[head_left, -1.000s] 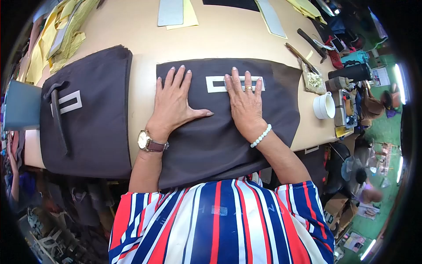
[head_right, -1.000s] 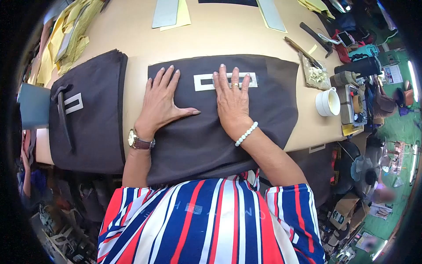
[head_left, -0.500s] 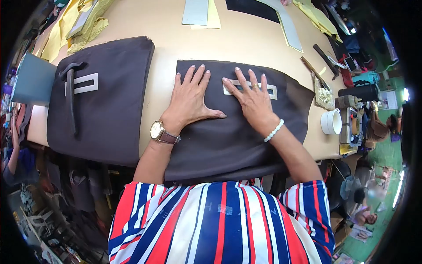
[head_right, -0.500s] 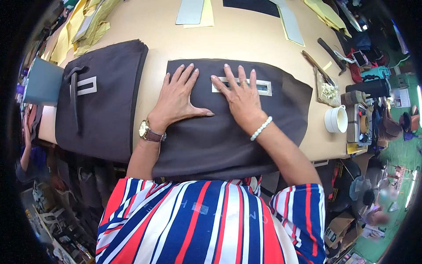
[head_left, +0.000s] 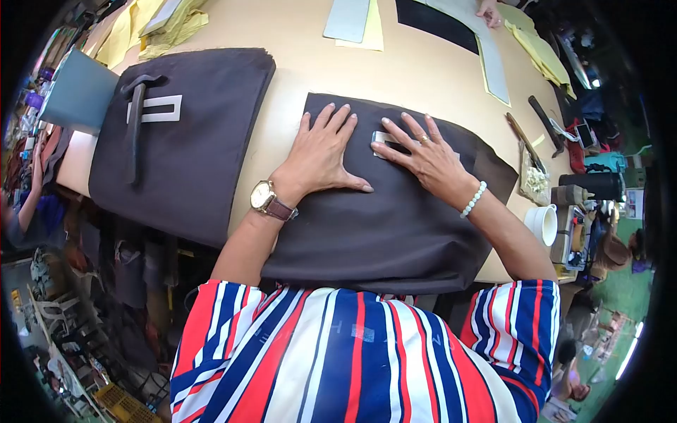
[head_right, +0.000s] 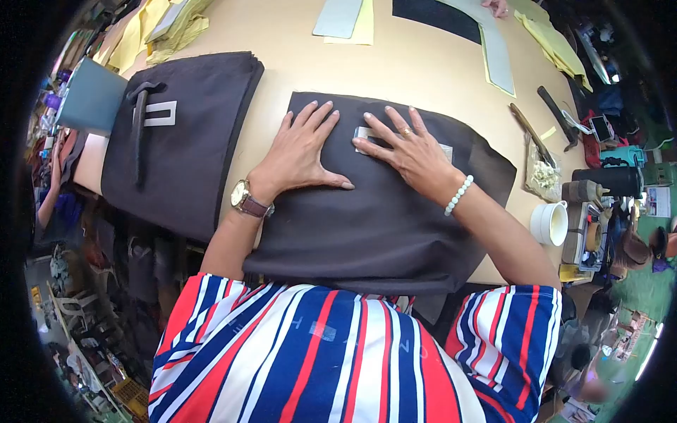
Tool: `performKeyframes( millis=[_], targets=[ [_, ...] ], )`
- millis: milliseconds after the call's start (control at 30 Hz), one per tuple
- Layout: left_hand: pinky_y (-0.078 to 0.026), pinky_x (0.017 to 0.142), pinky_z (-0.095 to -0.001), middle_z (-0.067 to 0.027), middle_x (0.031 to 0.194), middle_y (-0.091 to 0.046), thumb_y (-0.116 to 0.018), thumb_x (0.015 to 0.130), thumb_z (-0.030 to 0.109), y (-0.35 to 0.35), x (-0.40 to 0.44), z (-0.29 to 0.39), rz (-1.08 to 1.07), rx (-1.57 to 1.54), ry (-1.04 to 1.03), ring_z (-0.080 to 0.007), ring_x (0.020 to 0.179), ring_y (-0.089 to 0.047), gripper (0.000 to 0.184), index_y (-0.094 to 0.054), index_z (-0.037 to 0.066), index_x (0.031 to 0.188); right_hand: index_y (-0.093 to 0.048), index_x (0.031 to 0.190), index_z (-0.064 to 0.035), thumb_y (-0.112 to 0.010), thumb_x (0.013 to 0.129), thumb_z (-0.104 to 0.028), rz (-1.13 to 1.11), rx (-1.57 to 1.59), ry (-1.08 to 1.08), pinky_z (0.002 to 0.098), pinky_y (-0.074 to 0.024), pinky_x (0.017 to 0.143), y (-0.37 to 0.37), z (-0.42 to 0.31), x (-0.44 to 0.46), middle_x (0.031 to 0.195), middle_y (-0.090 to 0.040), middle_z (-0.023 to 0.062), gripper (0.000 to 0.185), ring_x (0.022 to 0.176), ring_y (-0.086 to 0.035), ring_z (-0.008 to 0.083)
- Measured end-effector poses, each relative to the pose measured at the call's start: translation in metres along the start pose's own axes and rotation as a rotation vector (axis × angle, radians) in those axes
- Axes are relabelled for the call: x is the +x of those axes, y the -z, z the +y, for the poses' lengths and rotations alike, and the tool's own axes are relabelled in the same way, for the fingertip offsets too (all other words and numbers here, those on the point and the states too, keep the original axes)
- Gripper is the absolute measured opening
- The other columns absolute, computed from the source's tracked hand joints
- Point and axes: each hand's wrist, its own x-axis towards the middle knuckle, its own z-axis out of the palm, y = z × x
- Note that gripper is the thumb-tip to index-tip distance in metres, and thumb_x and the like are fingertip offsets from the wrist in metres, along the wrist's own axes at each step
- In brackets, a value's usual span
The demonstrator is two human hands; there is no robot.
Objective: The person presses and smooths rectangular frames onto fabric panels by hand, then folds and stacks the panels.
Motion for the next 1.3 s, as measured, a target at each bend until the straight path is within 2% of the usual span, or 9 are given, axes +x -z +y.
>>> performKeyframes(
  millis=[300,500,533,633,767,867,1100,1200,1300],
  targets=[
    [-0.023,0.104,-0.0556,-0.0196,0.138,-0.033,-0.067,0.052,0.072,0.002,0.000,0.001,-0.028,0.045,0.007,-0.0358,0.130,-0.028,0.113,-0.037,-0.001,0.132,-0.029,0.140,-0.0345,-0.047,0.079,0.001,-0.030,0.223,-0.005,0.0533,-0.0135,0.109,-0.002,-0.005,-0.008,0.148,-0.021,0.0086,0.073,0.136,-0.019,0.0325],
    [-0.023,0.104,-0.0551,-0.0196,0.139,-0.033,-0.068,0.051,0.072,0.003,0.000,0.000,-0.038,0.041,0.006,-0.0355,0.131,-0.028,0.113,-0.037,-0.001,0.132,-0.062,0.112,-0.0205,-0.038,0.063,0.015,-0.034,0.990,-0.081,0.0519,-0.0110,0.110,0.011,0.007,-0.015,0.148,-0.019,0.0147,0.065,0.136,-0.013,0.0381],
    [-0.023,0.104,-0.0548,-0.0196,0.139,-0.033,-0.069,0.051,0.071,0.004,0.000,0.001,-0.040,0.040,0.010,-0.0355,0.131,-0.028,0.114,-0.037,-0.002,0.132,-0.066,0.097,-0.0113,-0.037,0.060,0.013,0.058,1.192,-0.100,0.0460,-0.0126,0.111,0.021,0.003,-0.023,0.145,-0.025,0.0167,0.054,0.137,-0.014,0.0367],
    [-0.024,0.105,-0.0525,-0.0203,0.139,-0.032,-0.069,0.056,0.068,0.000,-0.008,0.003,0.025,0.012,0.024,-0.0354,0.131,-0.028,0.108,-0.037,-0.003,0.132,-0.061,0.108,-0.0067,-0.042,0.066,0.011,0.329,1.383,-0.358,0.0405,-0.0149,0.111,0.035,-0.014,-0.069,0.141,-0.032,0.0180,0.049,0.135,-0.021,0.0351],
    [-0.030,0.102,-0.0440,-0.0214,0.132,-0.040,-0.069,0.067,0.055,0.024,-0.045,0.020,0.161,0.040,0.178,-0.0361,0.124,-0.036,0.090,-0.040,-0.005,0.128,-0.032,0.133,0.0037,-0.059,0.082,-0.013,0.418,0.426,-1.066,0.0403,-0.0238,0.106,0.008,-0.060,-0.138,0.135,-0.039,0.0224,0.060,0.127,-0.035,0.0349],
    [-0.038,0.093,-0.0387,-0.0208,0.119,-0.050,-0.070,0.072,0.042,0.037,-0.087,0.030,0.138,0.025,0.402,-0.0354,0.110,-0.048,0.068,-0.049,-0.005,0.116,-0.020,0.137,0.0054,-0.063,0.084,-0.024,0.498,0.632,-1.560,0.0410,-0.0276,0.102,-0.008,-0.091,-0.169,0.127,-0.045,0.0256,0.074,0.122,-0.040,0.0356],
    [-0.044,0.069,-0.0386,-0.0142,0.091,-0.056,-0.064,0.081,0.013,0.021,-0.105,0.029,0.274,-0.088,0.308,-0.0280,0.082,-0.055,0.018,-0.054,-0.001,0.086,-0.014,0.139,0.0046,-0.066,0.081,-0.017,0.438,1.211,-1.698,0.0332,-0.0413,0.088,0.020,-0.079,-0.159,0.115,-0.052,0.0214,0.080,0.107,-0.051,0.0232],
    [-0.043,0.058,-0.0286,-0.0101,0.076,-0.059,-0.062,0.085,0.013,0.023,-0.103,0.027,0.278,-0.571,0.607,-0.0155,0.065,-0.055,0.016,-0.055,-0.001,0.082,-0.015,0.140,0.0037,-0.065,0.080,-0.011,0.983,1.636,-1.534,0.0321,-0.0398,0.092,0.004,-0.078,-0.165,0.122,-0.047,0.0181,0.080,0.108,-0.050,0.0219],
    [-0.041,0.055,-0.0258,-0.0076,0.070,-0.056,-0.065,0.083,0.012,0.033,-0.100,0.038,0.323,-0.422,0.722,-0.0124,0.059,-0.051,0.017,-0.055,-0.002,0.083,-0.017,0.139,0.0040,-0.064,0.080,-0.008,1.009,1.805,-1.614,0.0325,-0.0346,0.098,0.003,-0.076,-0.174,0.129,-0.041,0.0170,0.077,0.112,-0.047,0.0230]
  ],
)
